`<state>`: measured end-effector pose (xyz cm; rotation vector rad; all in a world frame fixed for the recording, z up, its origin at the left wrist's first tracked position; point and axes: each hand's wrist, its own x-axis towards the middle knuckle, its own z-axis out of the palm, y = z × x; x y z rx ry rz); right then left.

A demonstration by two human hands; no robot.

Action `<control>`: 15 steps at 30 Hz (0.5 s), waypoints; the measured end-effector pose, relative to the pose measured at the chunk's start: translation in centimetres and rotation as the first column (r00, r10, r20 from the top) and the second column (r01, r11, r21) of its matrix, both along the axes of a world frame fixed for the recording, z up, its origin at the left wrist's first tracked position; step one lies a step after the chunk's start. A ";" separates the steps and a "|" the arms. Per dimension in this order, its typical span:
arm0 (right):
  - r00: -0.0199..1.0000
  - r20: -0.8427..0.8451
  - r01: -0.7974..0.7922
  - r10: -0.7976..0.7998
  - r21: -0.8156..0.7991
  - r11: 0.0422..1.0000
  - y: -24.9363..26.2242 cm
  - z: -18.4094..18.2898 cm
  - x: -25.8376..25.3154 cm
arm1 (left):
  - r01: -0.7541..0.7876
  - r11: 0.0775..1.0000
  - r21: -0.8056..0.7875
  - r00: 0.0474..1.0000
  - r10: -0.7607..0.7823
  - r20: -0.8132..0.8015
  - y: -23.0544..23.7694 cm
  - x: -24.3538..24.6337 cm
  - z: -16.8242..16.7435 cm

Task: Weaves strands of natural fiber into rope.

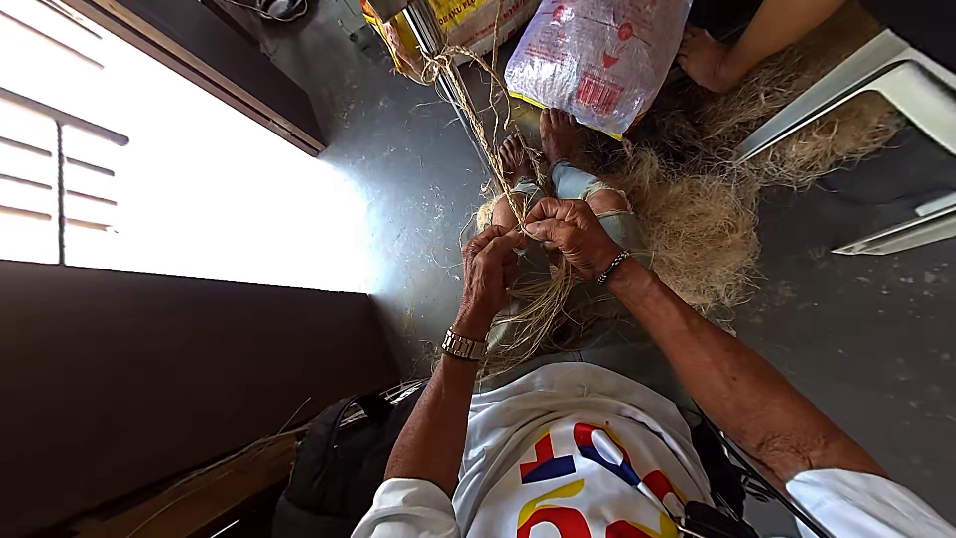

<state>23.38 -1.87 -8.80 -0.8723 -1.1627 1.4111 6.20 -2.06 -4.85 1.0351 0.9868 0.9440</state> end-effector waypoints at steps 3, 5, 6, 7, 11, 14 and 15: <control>0.998 0.054 0.009 -0.012 0.041 0.999 0.0 -0.2 -0.1 | 0.003 1.000 0.004 1.000 -0.003 -0.023 0.2 -0.5 -0.3; 0.995 0.093 0.020 -0.026 0.071 0.997 0.0 -0.3 -0.1 | 0.015 1.000 0.013 0.998 -0.014 -0.061 0.4 -0.7 -0.4; 0.993 0.110 0.028 -0.037 0.084 0.996 -0.1 -0.5 -0.1 | 0.016 1.000 0.017 0.997 -0.015 -0.073 0.5 -0.8 -0.5; 0.990 0.133 0.038 -0.050 0.093 0.995 -0.1 -0.5 -0.1 | 0.020 1.000 0.020 0.997 -0.019 -0.080 0.6 -0.8 -0.6; 0.975 0.208 0.053 -0.080 0.133 0.990 -0.2 -0.5 0.0 | 0.044 0.999 0.030 0.995 -0.041 -0.087 0.9 -1.0 -0.6; 0.959 0.256 0.078 -0.124 0.185 0.980 -0.4 -0.7 0.3 | 0.049 0.998 0.028 0.995 -0.046 -0.090 1.1 -0.9 -1.0; 0.946 0.288 0.088 -0.150 0.218 0.972 -0.4 -0.7 0.3 | 0.035 0.999 0.015 0.995 -0.033 -0.090 1.2 -0.7 -1.0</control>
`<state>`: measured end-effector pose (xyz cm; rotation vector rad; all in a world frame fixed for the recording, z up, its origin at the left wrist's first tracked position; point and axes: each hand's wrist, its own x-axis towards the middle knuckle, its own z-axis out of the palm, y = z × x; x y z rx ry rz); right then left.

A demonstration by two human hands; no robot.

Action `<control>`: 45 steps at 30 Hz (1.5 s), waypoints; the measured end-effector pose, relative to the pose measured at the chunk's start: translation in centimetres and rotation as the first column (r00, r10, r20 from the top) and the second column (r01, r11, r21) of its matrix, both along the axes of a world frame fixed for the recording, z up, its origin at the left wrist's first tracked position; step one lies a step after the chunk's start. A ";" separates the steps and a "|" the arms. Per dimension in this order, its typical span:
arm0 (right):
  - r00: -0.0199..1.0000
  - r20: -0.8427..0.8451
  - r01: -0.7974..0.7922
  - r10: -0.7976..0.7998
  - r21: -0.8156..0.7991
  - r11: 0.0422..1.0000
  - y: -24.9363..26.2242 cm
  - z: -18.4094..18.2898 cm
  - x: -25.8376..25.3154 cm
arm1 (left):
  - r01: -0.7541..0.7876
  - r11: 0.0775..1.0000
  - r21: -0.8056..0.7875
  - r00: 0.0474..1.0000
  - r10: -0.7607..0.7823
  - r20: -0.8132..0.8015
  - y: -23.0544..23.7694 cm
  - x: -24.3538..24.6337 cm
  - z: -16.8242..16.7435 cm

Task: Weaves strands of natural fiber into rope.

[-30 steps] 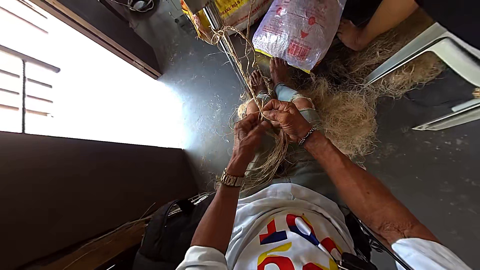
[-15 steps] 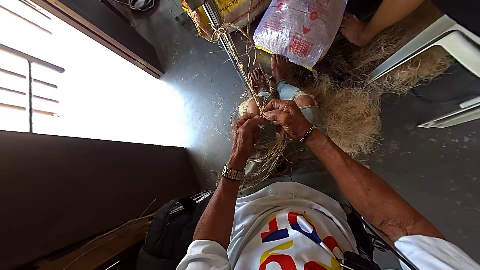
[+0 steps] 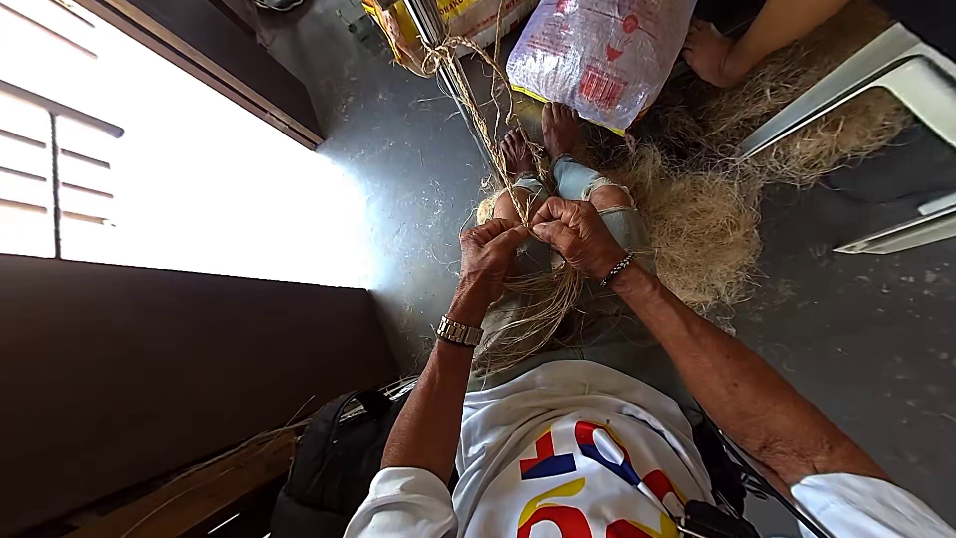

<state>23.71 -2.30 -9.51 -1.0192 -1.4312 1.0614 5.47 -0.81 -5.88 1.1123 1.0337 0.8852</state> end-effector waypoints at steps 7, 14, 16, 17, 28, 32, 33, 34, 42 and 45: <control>0.895 0.432 0.065 -0.117 0.133 0.989 0.0 1.7 0.2 | 0.000 1.000 -0.008 0.998 0.000 -0.064 -0.2 0.0 0.1; 0.688 0.702 0.128 -0.185 0.134 0.983 -1.3 4.5 1.3 | -0.019 0.994 0.107 0.958 0.049 -0.281 -1.2 0.7 0.3; 0.723 0.668 0.129 -0.177 0.122 0.984 -2.6 5.6 1.0 | -0.036 0.991 0.129 0.957 0.072 -0.282 -1.5 1.0 0.2; 0.759 0.628 0.120 -0.173 0.126 0.985 -3.0 5.8 0.7 | -0.044 0.988 0.151 0.962 0.082 -0.262 -1.5 1.2 -0.1; 0.851 0.463 0.095 -0.250 0.331 0.939 -4.5 1.4 -2.3 | -0.076 0.991 0.109 0.997 0.072 0.040 -1.7 1.3 -0.6; 0.839 0.484 0.075 -0.248 0.348 0.934 -4.5 0.6 -1.6 | -0.122 0.992 0.034 0.975 0.114 0.189 -2.0 1.7 -0.6; 0.834 0.499 0.067 -0.235 0.331 0.941 -4.5 0.4 -1.3 | -0.128 0.991 0.028 0.965 0.118 0.234 -2.1 1.8 -0.5; 0.833 0.510 0.062 -0.217 0.304 0.951 -4.5 0.3 -0.9 | -0.137 0.990 0.022 0.954 0.126 0.272 -2.2 2.0 -0.4; 0.929 0.329 0.207 -0.167 -0.089 0.974 -5.2 0.0 8.9 | -0.179 0.983 0.031 0.929 0.158 0.334 -2.3 1.5 1.9; 0.938 -0.044 0.299 -0.344 -0.398 0.867 -6.6 -1.3 14.4 | -0.192 0.981 0.029 0.935 0.174 0.309 -2.4 1.3 1.8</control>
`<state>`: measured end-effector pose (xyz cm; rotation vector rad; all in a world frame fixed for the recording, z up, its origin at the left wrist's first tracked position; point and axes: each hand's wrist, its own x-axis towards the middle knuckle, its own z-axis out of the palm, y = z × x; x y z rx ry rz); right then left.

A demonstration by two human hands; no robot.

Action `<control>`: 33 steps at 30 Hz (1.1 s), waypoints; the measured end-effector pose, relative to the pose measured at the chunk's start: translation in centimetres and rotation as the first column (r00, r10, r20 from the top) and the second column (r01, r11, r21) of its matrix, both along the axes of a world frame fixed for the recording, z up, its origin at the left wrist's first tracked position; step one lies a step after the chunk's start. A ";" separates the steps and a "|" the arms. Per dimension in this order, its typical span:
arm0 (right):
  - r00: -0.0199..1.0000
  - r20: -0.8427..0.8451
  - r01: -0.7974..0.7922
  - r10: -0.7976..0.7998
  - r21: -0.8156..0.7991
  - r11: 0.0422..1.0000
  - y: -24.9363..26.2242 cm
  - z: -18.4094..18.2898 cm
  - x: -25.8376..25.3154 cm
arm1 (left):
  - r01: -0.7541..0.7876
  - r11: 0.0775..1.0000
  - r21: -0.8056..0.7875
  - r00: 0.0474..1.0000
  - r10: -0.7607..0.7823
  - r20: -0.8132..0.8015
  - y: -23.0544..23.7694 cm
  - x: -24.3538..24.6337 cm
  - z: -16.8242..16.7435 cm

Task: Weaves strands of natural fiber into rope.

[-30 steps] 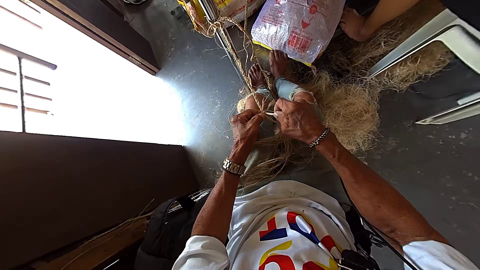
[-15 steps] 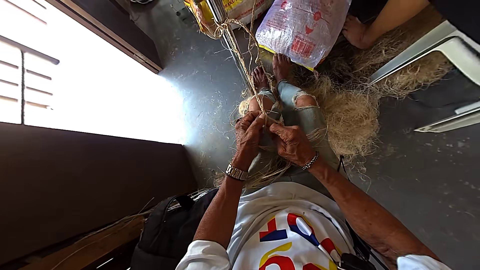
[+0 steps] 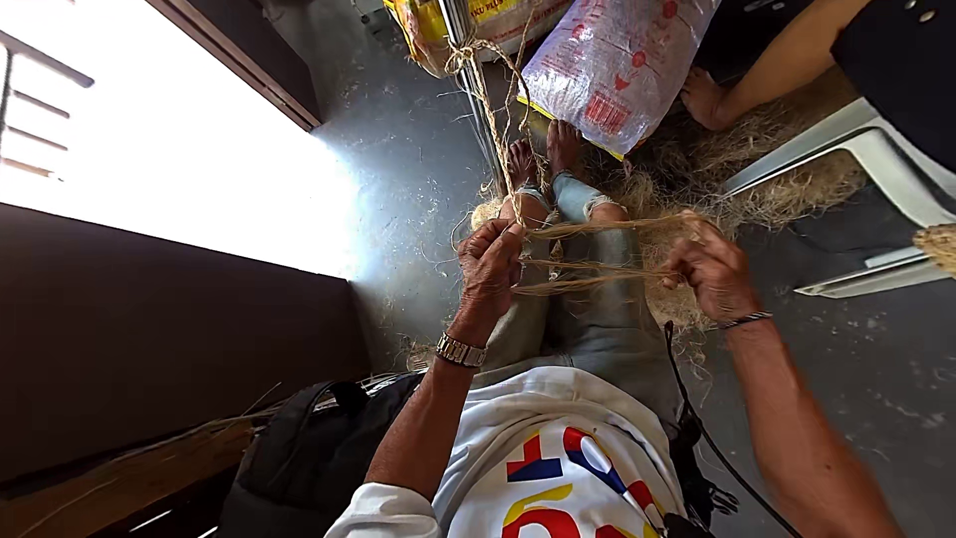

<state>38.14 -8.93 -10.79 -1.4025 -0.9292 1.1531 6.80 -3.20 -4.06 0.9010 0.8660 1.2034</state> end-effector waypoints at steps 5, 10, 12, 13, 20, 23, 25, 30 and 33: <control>0.957 -0.089 0.254 -0.276 -0.205 0.945 -3.5 -2.9 6.9 | 0.015 1.000 -0.026 1.000 -0.015 0.005 0.0 0.9 -0.7; 0.944 -0.004 0.307 -0.330 -0.355 0.883 -7.3 -4.6 10.1 | 0.063 0.998 -0.023 0.998 -0.063 -0.014 -0.2 0.8 0.0; 0.937 0.065 0.336 -0.342 -0.426 0.840 -8.4 -4.7 10.7 | 0.081 0.997 -0.019 0.996 -0.082 -0.032 -0.3 0.5 0.2; 0.925 0.113 0.374 -0.363 -0.447 0.813 -8.6 -4.5 10.5 | 0.083 0.996 -0.019 0.996 -0.084 -0.037 -0.3 0.5 0.2; 0.697 -0.049 0.661 -0.716 -0.345 0.667 -5.6 -1.4 8.0 | 0.066 0.994 -0.086 0.998 -0.065 0.020 0.6 1.4 -0.2; 0.575 -0.329 0.703 -0.749 -0.271 0.658 -4.2 -0.6 7.6 | 0.078 0.993 -0.087 0.997 -0.076 0.032 0.4 1.3 -0.3; 0.502 -0.450 0.720 -0.739 -0.256 0.645 -3.2 0.0 7.2 | 0.116 0.991 -0.069 0.993 -0.115 0.020 -0.1 1.0 -0.5; 0.686 -0.126 0.664 -0.716 -0.293 0.688 -3.7 -2.3 10.0 | 0.069 0.995 -0.075 0.995 -0.063 0.075 0.5 0.1 -0.1; 0.767 0.059 0.592 -0.639 -0.449 0.669 -8.5 -6.9 14.4 | 0.029 0.998 -0.057 0.999 -0.027 0.047 0.6 -1.4 0.2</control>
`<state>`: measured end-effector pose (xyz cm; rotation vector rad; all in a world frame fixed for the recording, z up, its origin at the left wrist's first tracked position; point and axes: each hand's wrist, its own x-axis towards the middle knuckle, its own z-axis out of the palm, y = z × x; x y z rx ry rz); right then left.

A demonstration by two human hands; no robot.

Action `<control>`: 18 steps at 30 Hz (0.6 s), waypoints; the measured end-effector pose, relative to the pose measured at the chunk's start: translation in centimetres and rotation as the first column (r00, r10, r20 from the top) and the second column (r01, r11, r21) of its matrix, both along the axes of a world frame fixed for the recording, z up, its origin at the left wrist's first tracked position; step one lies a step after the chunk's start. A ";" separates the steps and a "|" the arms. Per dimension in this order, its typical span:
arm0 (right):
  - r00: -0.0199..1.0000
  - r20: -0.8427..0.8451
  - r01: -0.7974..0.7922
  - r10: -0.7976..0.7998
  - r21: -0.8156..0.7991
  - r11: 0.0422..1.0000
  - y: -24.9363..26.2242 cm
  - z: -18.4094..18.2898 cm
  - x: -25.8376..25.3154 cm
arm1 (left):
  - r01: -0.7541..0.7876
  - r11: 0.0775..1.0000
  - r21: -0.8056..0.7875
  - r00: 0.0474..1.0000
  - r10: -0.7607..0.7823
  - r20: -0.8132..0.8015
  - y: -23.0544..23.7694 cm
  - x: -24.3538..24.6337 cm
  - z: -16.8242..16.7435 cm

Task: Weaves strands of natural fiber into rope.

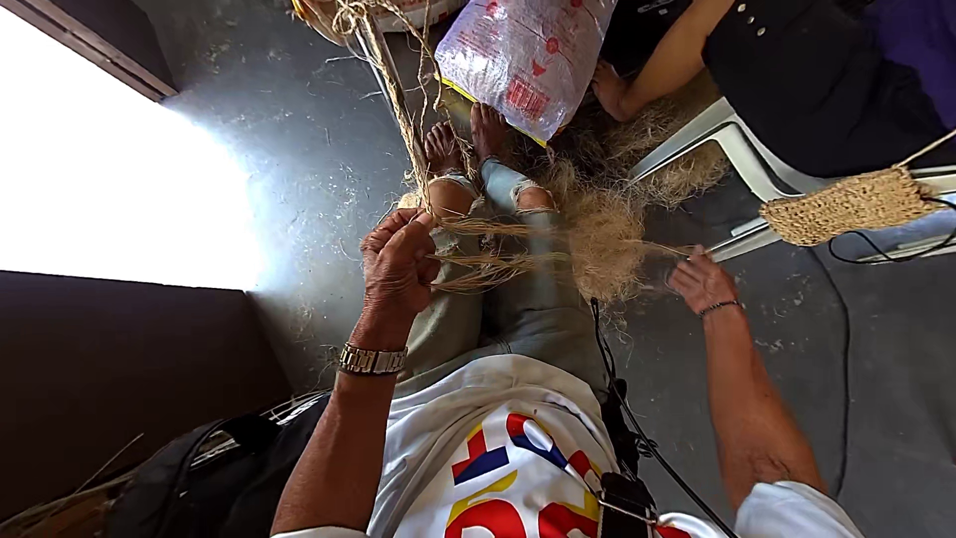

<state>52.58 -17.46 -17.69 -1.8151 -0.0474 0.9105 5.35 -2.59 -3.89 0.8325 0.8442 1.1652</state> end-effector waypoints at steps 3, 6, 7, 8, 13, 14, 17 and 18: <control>0.986 -0.009 -0.159 0.169 -0.392 0.906 -6.2 -2.9 1.5 | -0.055 0.998 -0.003 0.998 0.055 -0.036 -0.4 -0.7 -0.1; 0.936 -0.043 -0.286 0.350 -0.676 0.680 -8.9 -3.9 1.2 | -0.063 0.998 -0.008 0.997 0.062 -0.042 -0.7 -0.4 -0.9; 0.927 -0.016 -0.281 0.375 -0.692 0.665 -8.8 -3.7 0.8 | -0.040 0.999 0.011 0.998 0.040 -0.052 -1.0 -0.3 -1.2; 0.911 0.062 -0.262 0.409 -0.680 0.685 -8.1 -2.8 0.0 | -0.006 0.999 0.034 0.998 0.008 -0.067 -1.3 -0.2 -1.4; 0.476 0.753 -0.369 0.453 -0.297 0.881 0.6 7.0 -6.5 | -0.048 0.999 -0.017 0.997 0.047 -0.054 -0.5 0.9 -2.2; 0.401 0.819 -0.455 0.411 -0.211 0.865 2.7 8.9 -8.6 | -0.050 0.999 -0.018 0.997 0.049 -0.056 -0.5 0.9 -2.3; 0.238 0.893 -0.738 0.382 -0.089 0.669 8.2 13.3 -17.0 | 0.002 0.999 0.035 0.997 0.001 -0.073 -1.3 0.7 -2.3; 0.184 0.906 -0.817 0.381 -0.075 0.572 9.7 14.1 -20.0 | 0.011 0.999 0.045 0.997 -0.008 -0.075 -1.4 0.7 -2.4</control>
